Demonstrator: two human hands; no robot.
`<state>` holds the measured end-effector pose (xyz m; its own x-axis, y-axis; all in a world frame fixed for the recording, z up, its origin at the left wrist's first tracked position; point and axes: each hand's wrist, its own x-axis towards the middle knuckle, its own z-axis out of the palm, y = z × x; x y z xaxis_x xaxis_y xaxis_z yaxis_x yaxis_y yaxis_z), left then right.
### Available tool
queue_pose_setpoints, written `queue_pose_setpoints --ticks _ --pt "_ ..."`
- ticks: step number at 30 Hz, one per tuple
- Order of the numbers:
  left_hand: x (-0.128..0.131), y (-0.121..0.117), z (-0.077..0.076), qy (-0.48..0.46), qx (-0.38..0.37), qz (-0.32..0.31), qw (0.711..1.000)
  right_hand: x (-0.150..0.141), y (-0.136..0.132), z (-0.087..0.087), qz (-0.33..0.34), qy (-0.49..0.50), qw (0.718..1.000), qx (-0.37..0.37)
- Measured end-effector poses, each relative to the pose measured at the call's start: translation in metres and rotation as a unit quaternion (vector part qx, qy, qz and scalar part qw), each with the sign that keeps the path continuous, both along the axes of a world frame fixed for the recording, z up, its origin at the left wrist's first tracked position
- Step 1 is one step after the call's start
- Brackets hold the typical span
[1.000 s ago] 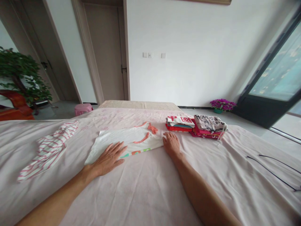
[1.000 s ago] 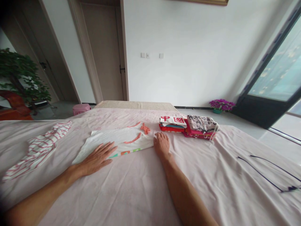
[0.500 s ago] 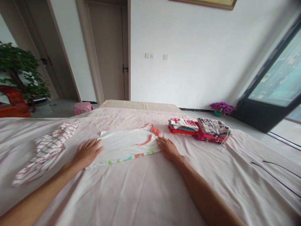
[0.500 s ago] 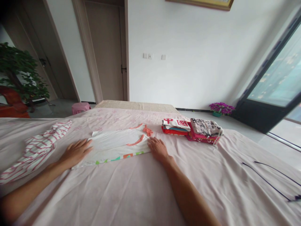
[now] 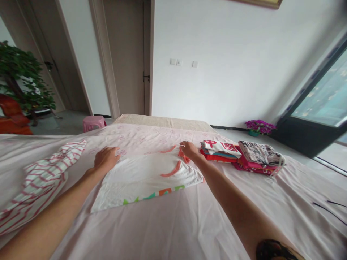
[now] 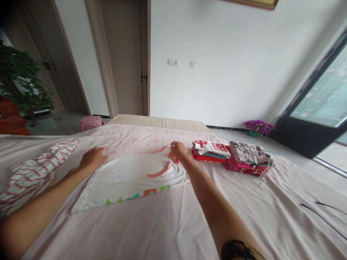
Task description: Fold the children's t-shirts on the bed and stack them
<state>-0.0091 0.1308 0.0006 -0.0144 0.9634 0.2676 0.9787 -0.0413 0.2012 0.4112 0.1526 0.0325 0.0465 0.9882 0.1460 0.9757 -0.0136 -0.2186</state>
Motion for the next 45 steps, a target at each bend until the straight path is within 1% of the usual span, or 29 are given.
queue_pose_setpoints --ticks 2,4,6,8,11,13,15,17,20,22,25,27,29,31,34,37,40,42,45 --pt "-0.004 0.007 -0.006 0.029 -0.032 0.002 0.999 -0.004 0.015 -0.007 0.006 -0.005 1.0 -0.001" --pt "-0.009 0.012 -0.012 0.032 -0.058 0.0 0.998 -0.006 0.027 -0.014 0.011 -0.013 1.0 -0.004" --pt "-0.013 0.016 -0.016 0.02 -0.067 0.0 0.998 -0.008 0.035 -0.021 0.013 -0.021 1.0 -0.008" --pt "-0.015 0.018 -0.016 0.016 -0.065 0.009 0.998 -0.01 0.039 -0.026 0.015 -0.024 1.0 -0.012" --pt "-0.014 0.016 -0.012 -0.006 -0.058 0.016 0.998 -0.009 0.04 -0.026 0.021 -0.017 1.0 -0.009" --pt "-0.014 0.013 -0.009 -0.045 -0.054 0.013 0.997 -0.005 0.037 -0.019 0.029 -0.004 1.0 0.002" --pt "-0.015 0.007 -0.006 -0.09 -0.044 0.007 0.995 0.001 0.029 -0.01 0.039 0.009 0.999 0.017" --pt "-0.017 -0.001 -0.004 -0.128 -0.024 -0.013 0.991 0.01 0.016 0.0 0.058 0.037 0.997 0.04" --pt "-0.019 -0.019 -0.001 -0.192 0.002 -0.079 0.978 0.027 -0.012 0.006 0.121 0.134 0.979 0.092" --pt "-0.019 -0.033 -0.001 -0.221 0.002 -0.119 0.968 0.039 -0.033 0.002 0.172 0.188 0.96 0.118" --pt "-0.019 -0.054 -0.004 -0.216 -0.024 -0.135 0.967 0.052 -0.064 -0.01 0.219 0.19 0.95 0.119" --pt "-0.019 -0.064 -0.008 -0.211 -0.046 -0.13 0.968 0.055 -0.081 -0.017 0.221 0.186 0.952 0.103" --pt "-0.021 -0.071 -0.012 -0.217 -0.064 -0.127 0.966 0.055 -0.092 -0.021 0.213 0.203 0.952 0.084" --pt "-0.023 -0.076 -0.014 -0.223 -0.077 -0.127 0.964 0.054 -0.099 -0.023 0.205 0.239 0.946 0.078" --pt "-0.025 -0.083 -0.013 -0.22 -0.074 -0.131 0.964 0.052 -0.106 -0.027 0.198 0.28 0.937 0.073" --pt "-0.025 -0.088 -0.013 -0.191 -0.068 -0.139 0.969 0.054 -0.11 -0.035 0.212 0.261 0.939 0.066" --pt "-0.027 -0.093 -0.011 -0.13 -0.071 -0.146 0.978 0.059 -0.117 -0.038 0.253 0.181 0.947 0.081" --pt "-0.027 -0.094 -0.006 -0.08 -0.085 -0.158 0.981 0.061 -0.121 -0.035 0.27 0.122 0.951 0.089" --pt "-0.023 -0.095 0.008 -0.008 -0.088 -0.163 0.983 0.055 -0.127 -0.022 0.242 0.089 0.959 0.12"
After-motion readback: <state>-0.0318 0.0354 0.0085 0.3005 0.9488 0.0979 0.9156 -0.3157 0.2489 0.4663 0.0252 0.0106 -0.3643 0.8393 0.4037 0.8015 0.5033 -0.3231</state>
